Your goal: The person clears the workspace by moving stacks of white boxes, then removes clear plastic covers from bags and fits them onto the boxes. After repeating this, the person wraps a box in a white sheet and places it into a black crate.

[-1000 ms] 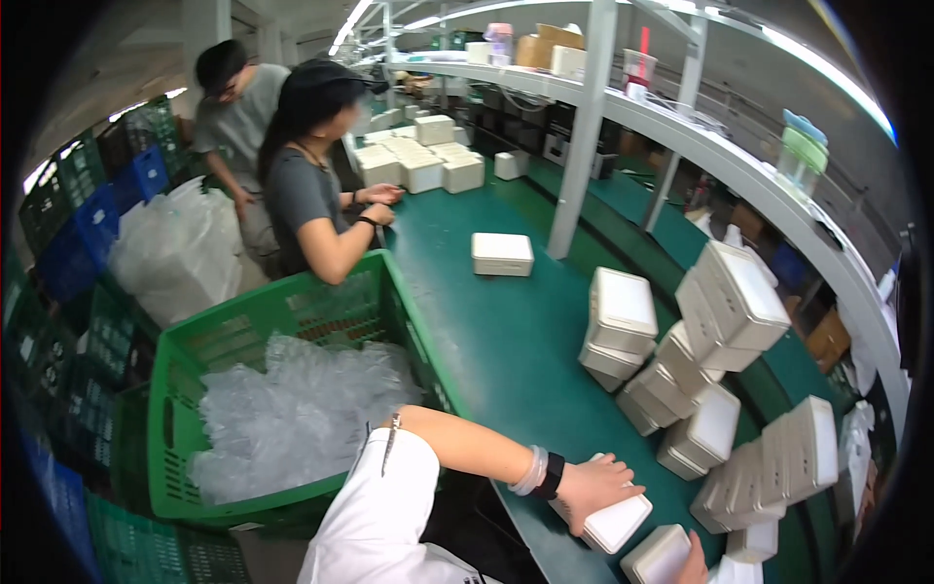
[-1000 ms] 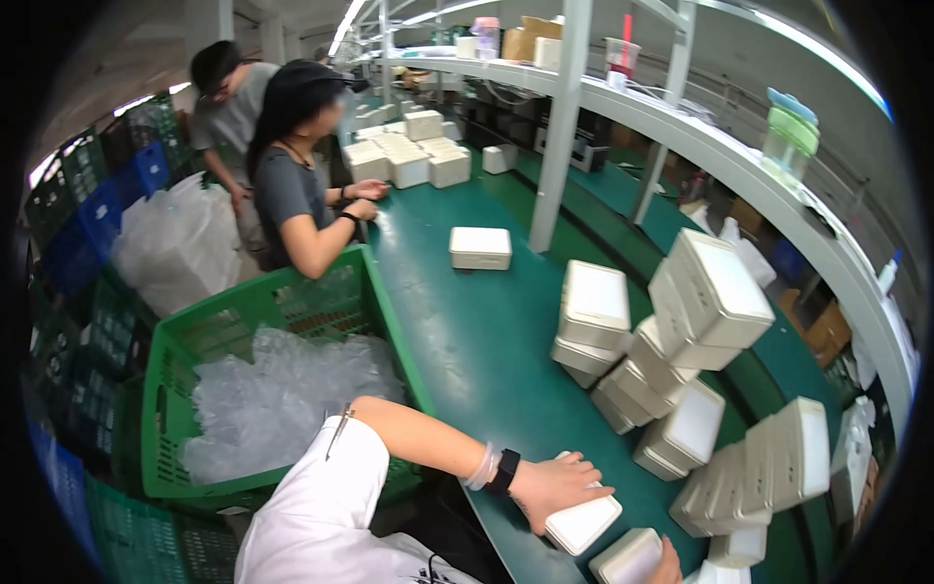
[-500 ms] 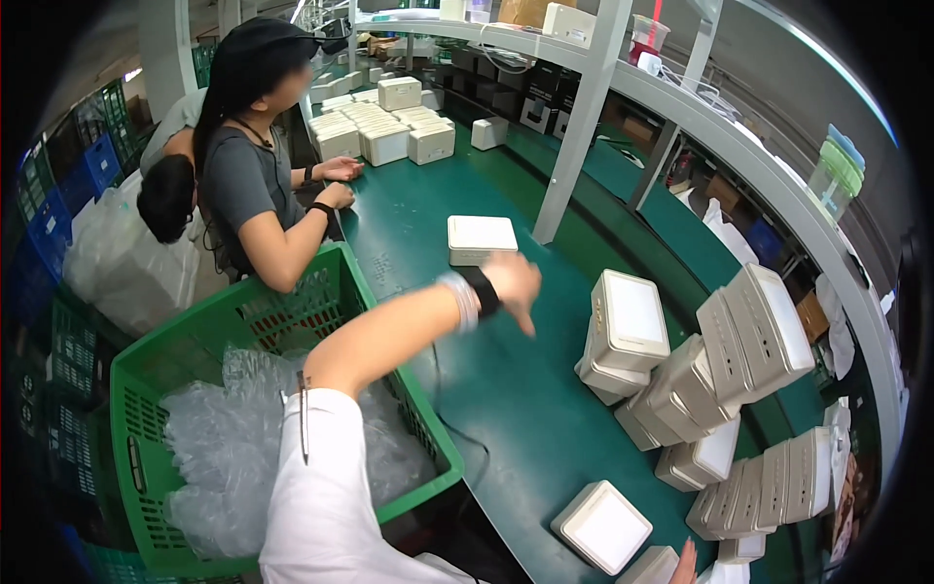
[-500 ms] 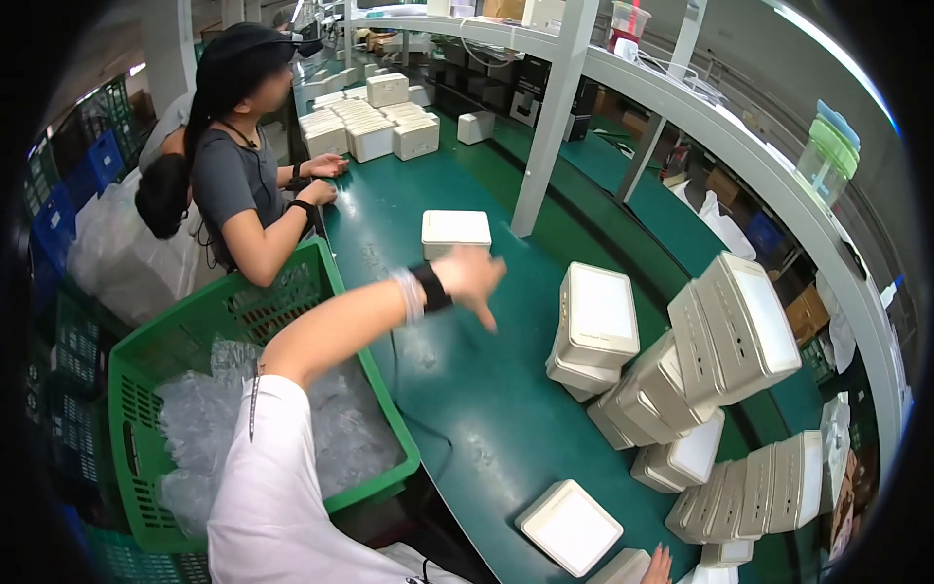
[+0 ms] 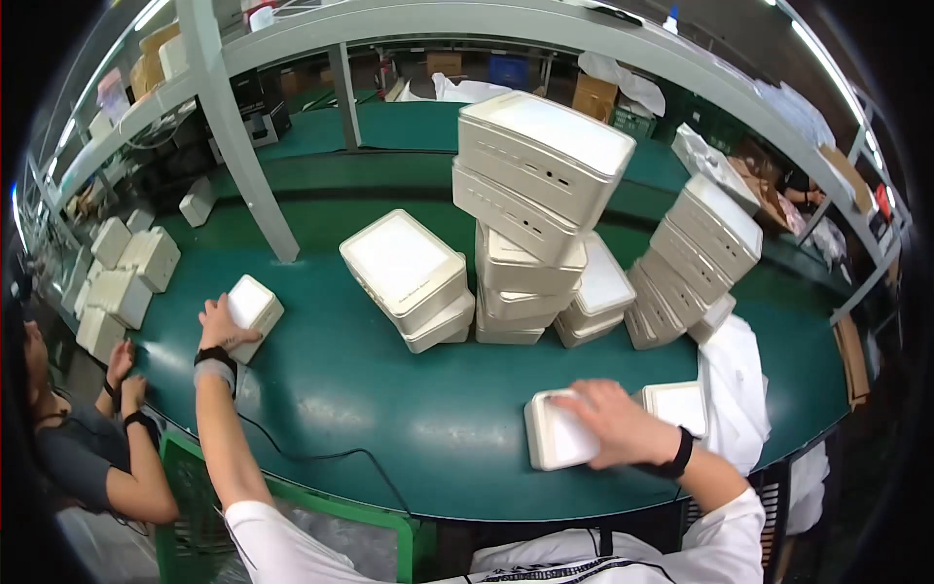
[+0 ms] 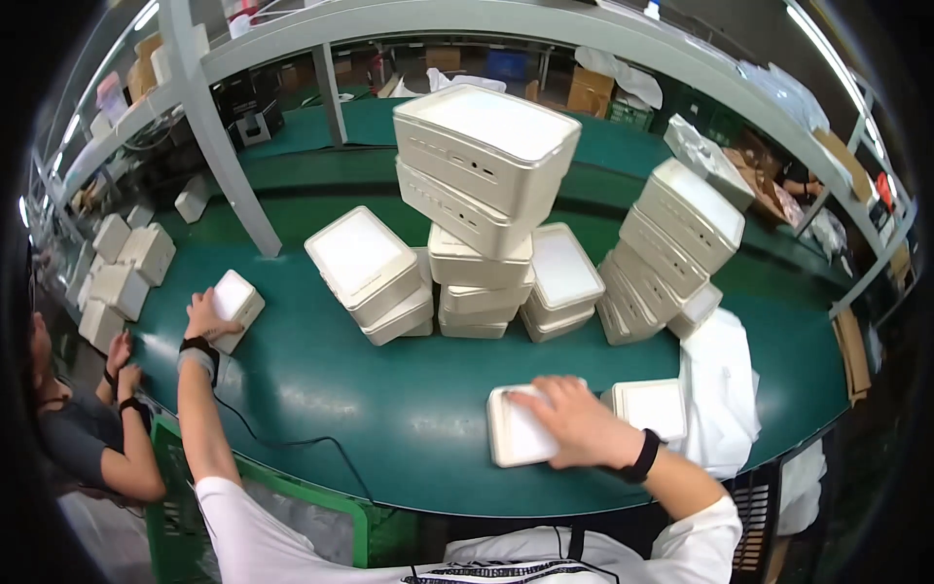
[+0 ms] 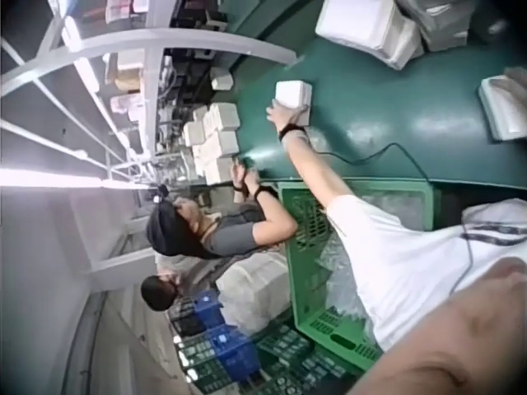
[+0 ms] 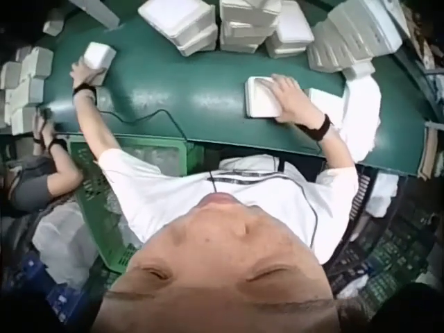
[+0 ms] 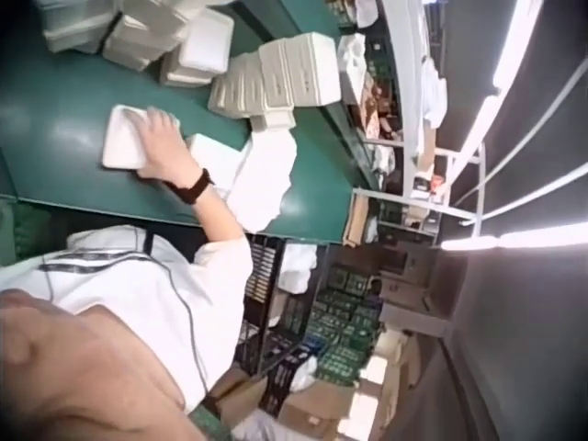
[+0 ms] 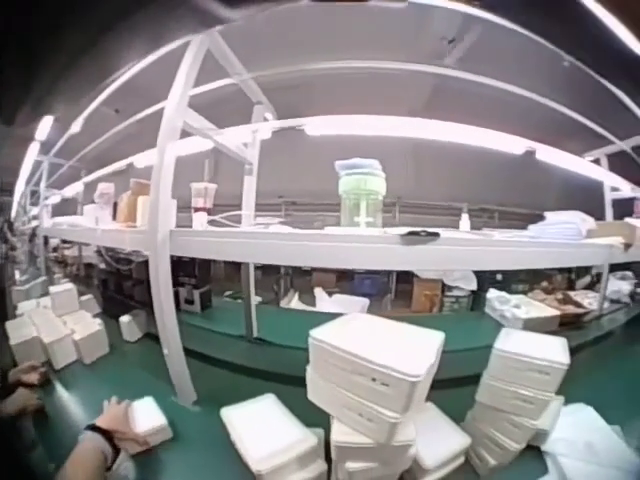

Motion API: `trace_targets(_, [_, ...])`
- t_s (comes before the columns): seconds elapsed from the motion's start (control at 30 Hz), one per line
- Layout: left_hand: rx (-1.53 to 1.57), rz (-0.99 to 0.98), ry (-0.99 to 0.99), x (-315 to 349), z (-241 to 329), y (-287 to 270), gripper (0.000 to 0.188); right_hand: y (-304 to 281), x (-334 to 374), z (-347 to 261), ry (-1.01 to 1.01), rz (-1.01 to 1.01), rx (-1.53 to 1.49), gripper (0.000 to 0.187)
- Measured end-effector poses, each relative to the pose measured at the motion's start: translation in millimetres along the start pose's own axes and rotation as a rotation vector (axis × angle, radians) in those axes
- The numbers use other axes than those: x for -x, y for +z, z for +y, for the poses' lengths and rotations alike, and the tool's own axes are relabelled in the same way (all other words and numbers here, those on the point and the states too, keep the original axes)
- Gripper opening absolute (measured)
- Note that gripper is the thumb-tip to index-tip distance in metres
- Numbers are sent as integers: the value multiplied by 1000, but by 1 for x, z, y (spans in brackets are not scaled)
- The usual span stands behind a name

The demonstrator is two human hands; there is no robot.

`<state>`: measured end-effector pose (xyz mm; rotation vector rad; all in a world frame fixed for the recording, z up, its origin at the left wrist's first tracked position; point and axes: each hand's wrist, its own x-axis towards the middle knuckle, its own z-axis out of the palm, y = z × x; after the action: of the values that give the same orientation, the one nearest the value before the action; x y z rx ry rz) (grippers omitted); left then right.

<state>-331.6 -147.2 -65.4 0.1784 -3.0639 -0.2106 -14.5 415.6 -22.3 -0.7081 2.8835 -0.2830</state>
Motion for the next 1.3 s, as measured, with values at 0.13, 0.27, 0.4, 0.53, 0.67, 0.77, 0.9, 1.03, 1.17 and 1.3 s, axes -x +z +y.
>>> trace_targets(0.13, [56,47,226,43,12,-18,112,-13,4,39,-49,58,-8,108])
trace_targets(0.27, [156,67,620,122,80,-69,101,-9,14,56,84,53,-28,117])
trace_targets(0.4, [302,87,971,220,152,-85,99,-10,77,51,143,157,8,127])
trace_targets(0.53, [546,-141,1099,334,254,-56,94,6,153,68,345,-86,81,129])
trace_targets(0.67, [501,-386,1138,385,338,-1,98,25,175,88,298,75,25,123])
trace_targets(0.77, [377,-420,1092,399,370,21,104,33,174,102,249,181,-40,118])
trace_targets(0.9, [289,-325,1033,419,377,30,108,26,180,111,126,212,-64,111])
trace_targets(1.03, [476,2,952,423,331,7,98,10,181,82,137,165,-62,102])
trace_targets(1.17, [579,437,655,427,171,-113,54,-26,169,40,131,126,-75,91])
trace_targets(1.3, [704,197,-224,479,-71,-103,63,-43,145,-19,-40,233,-69,81])
